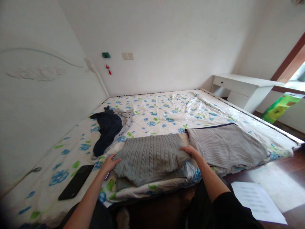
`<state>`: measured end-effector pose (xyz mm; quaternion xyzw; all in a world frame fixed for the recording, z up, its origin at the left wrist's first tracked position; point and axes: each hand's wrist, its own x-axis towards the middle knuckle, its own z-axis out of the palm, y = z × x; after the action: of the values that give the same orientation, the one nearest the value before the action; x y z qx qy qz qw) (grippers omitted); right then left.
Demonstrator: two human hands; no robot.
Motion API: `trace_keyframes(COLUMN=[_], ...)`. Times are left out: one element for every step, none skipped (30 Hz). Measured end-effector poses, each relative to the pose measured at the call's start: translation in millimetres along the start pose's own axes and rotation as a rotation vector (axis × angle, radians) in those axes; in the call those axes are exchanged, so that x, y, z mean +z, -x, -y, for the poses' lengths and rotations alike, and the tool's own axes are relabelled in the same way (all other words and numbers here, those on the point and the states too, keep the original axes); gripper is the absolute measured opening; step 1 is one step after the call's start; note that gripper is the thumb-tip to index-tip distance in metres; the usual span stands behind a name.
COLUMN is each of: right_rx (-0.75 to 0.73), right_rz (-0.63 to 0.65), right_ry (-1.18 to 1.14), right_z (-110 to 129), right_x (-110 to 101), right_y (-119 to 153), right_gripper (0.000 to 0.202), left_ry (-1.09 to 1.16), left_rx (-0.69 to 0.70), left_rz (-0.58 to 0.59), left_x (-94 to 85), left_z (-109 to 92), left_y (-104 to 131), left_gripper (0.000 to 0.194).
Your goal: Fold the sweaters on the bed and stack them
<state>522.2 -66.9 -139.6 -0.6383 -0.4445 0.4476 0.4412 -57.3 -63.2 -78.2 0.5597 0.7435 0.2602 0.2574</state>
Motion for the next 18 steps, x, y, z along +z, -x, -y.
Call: trace_keyframes(right_rx=[0.042, 0.075, 0.081, 0.049, -0.012, -0.095, -0.185, -0.27, -0.338, -0.389, -0.429, -0.459, -0.483, -0.503, -0.518, -0.527, -0.528, -0.526], right_rz=[-0.003, -0.019, -0.052, -0.097, -0.136, -0.152, -0.126, -0.057, 0.05, 0.178, 0.301, 0.401, 0.464, 0.49, 0.492, 0.48, 0.466, 0.453], right_ry=[0.073, 0.156, 0.238, 0.305, 0.359, 0.396, 0.417, 0.423, 0.421, 0.419, 0.423, 0.437, 0.46, 0.49, 0.52, 0.546, 0.566, 0.579], right_z=[-3, -5, -5, -3, 1, 6, 11, 15, 18, 19, 18, 16, 13, 8, 4, 1, -2, -5], right_x=[-1, -2, -3, -4, -4, -3, -1, 2, 8, 15, 24, 33, 42, 50, 57, 62, 66, 68], right_y=[2, 3, 6, 9, 14, 20, 29, 40, 53, 67, 81, 95, 107, 116, 123, 126, 127, 125], right_gripper=[0.036, 0.034, 0.032, 0.03, 0.028, 0.027, 0.028, 0.028, 0.028, 0.028, 0.029, 0.032, 0.038, 0.046, 0.053, 0.058, 0.058, 0.056], left_ry=[-0.109, -0.201, -0.267, -0.308, -0.325, -0.323, -0.309, -0.29, -0.275, -0.268, -0.273, -0.287, -0.306, -0.321, -0.329, -0.331, -0.327, -0.318], left_rx=[0.025, 0.055, 0.098, 0.158, 0.236, 0.324, 0.41, 0.486, 0.548, 0.595, 0.628, 0.648, 0.657, 0.659, 0.657, 0.655, 0.655, 0.654], left_rz=[-0.053, -0.102, -0.145, -0.175, -0.181, -0.153, -0.086, 0.017, 0.143, 0.27, 0.377, 0.452, 0.493, 0.512, 0.526, 0.543, 0.558, 0.569], left_x=[0.6, 1.7, 3.4, 5.4, 8.0, 11.2, 15.1, 19.7, 24.7, 29.9, 34.9, 39.2, 42.5, 44.5, 45.3, 45.0, 43.8, 41.9], left_z=[-1, -4, -7, -11, -15, -19, -23, -26, -28, -29, -30, -30, -29, -29, -29, -29, -30, -31], left_y=[2, 5, 10, 16, 25, 35, 46, 58, 71, 83, 95, 105, 113, 118, 122, 124, 125, 124], left_gripper=[0.04, 0.042, 0.045, 0.047, 0.048, 0.049, 0.049, 0.048, 0.047, 0.047, 0.048, 0.049, 0.05, 0.052, 0.054, 0.056, 0.058, 0.057])
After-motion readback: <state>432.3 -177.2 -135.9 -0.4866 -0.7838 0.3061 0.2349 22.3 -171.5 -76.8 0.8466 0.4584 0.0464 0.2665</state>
